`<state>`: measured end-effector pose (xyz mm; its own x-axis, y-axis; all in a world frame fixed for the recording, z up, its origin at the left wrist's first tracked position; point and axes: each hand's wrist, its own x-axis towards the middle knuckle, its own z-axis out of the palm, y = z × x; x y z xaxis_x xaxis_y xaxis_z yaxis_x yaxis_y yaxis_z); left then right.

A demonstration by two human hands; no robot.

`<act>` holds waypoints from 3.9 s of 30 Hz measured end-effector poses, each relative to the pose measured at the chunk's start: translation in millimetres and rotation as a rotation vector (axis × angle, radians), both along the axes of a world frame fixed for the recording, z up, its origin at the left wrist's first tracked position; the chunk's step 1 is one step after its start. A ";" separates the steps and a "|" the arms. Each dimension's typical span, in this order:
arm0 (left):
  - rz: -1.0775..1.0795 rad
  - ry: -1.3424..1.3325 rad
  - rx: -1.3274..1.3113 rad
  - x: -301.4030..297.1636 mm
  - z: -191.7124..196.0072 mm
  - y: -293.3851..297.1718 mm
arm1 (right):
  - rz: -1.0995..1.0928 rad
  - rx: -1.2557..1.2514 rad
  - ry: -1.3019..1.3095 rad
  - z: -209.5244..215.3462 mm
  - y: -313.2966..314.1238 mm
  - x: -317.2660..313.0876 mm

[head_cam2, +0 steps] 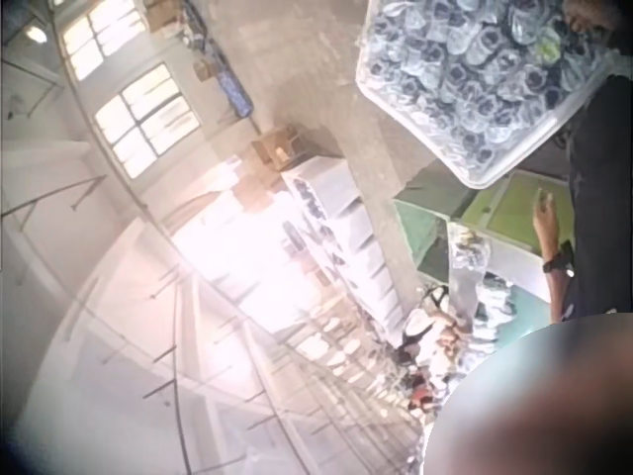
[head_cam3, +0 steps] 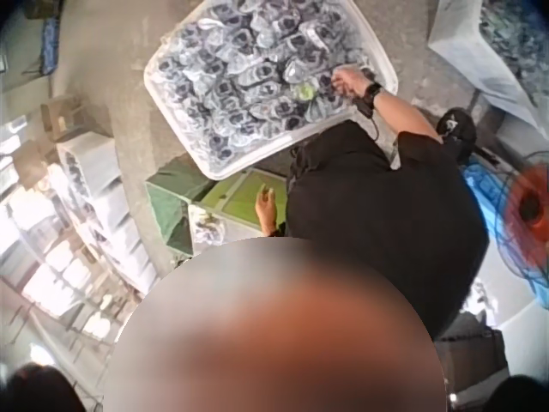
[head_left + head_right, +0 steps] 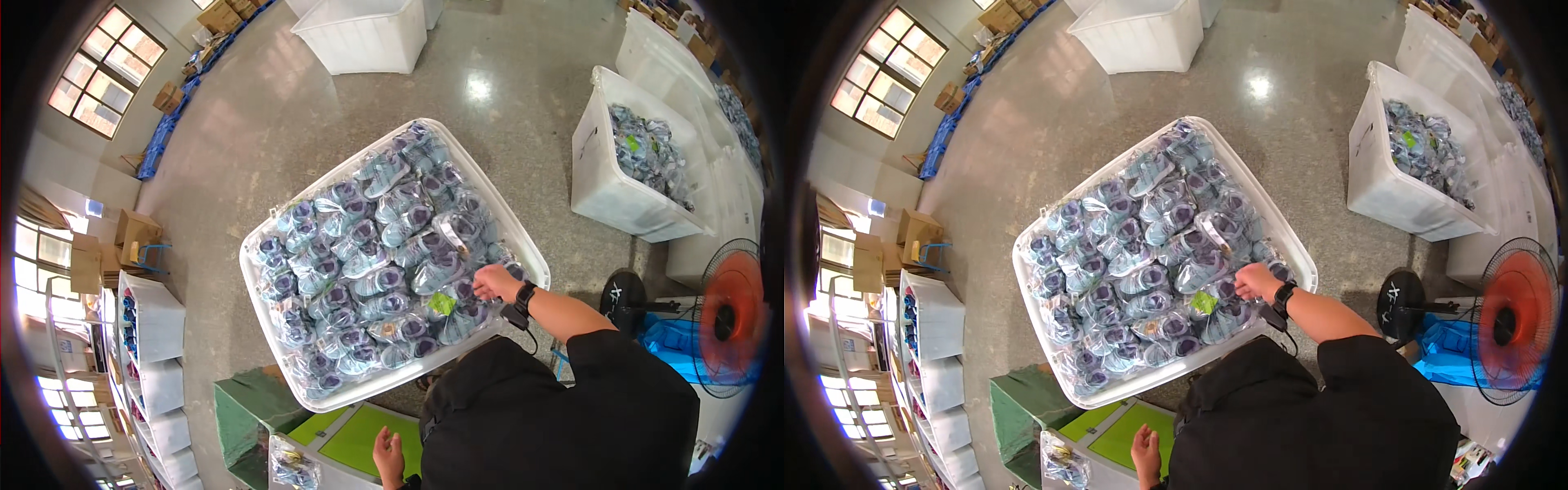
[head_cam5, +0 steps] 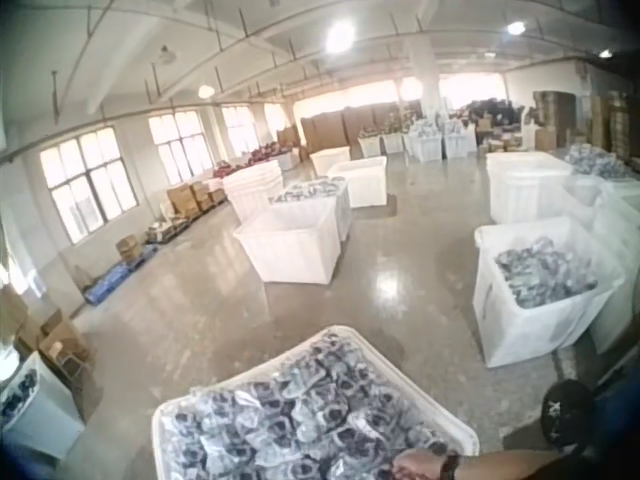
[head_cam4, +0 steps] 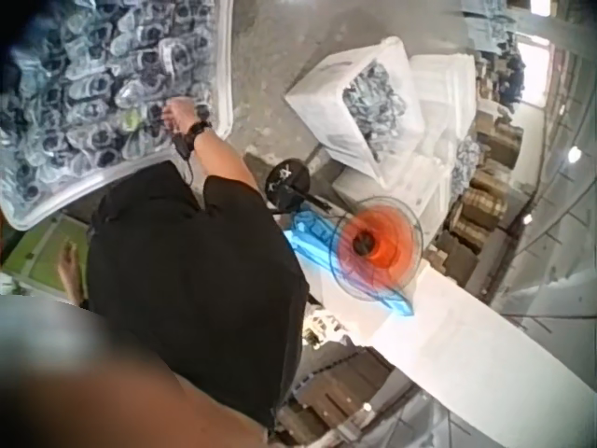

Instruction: The person repeatedly picks packaged slippers from a large white bin and places them onto a green conveyor belt. Other workers are visible along the line, handling similar items. The camera wearer continues this pick-and-place cycle throughout the clip.

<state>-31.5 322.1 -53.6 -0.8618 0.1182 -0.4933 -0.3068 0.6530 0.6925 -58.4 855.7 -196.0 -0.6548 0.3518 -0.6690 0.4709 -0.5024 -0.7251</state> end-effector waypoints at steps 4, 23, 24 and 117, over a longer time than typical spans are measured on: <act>0.082 -0.064 0.014 15.6 -1.7 -10.4 | 0.390 1.128 0.101 22.2 3.2 -6.3; 0.425 -0.265 0.004 78.6 32.3 -17.2 | 0.824 1.392 -0.207 8.6 91.4 -130.2; 0.444 -0.286 0.012 84.6 26.9 -17.9 | 0.820 1.399 -0.193 2.3 91.1 -132.7; 2.045 0.345 0.244 321.0 -98.2 -337.8 | 2.080 0.739 0.966 70.2 -1010.2 -101.0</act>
<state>289.4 -15.7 -151.9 0.1565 -0.8811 -0.4462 -0.1733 -0.4693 0.8659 -159.4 -154.4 -125.8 -0.2360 -0.9479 -0.2139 -0.6202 0.3164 -0.7178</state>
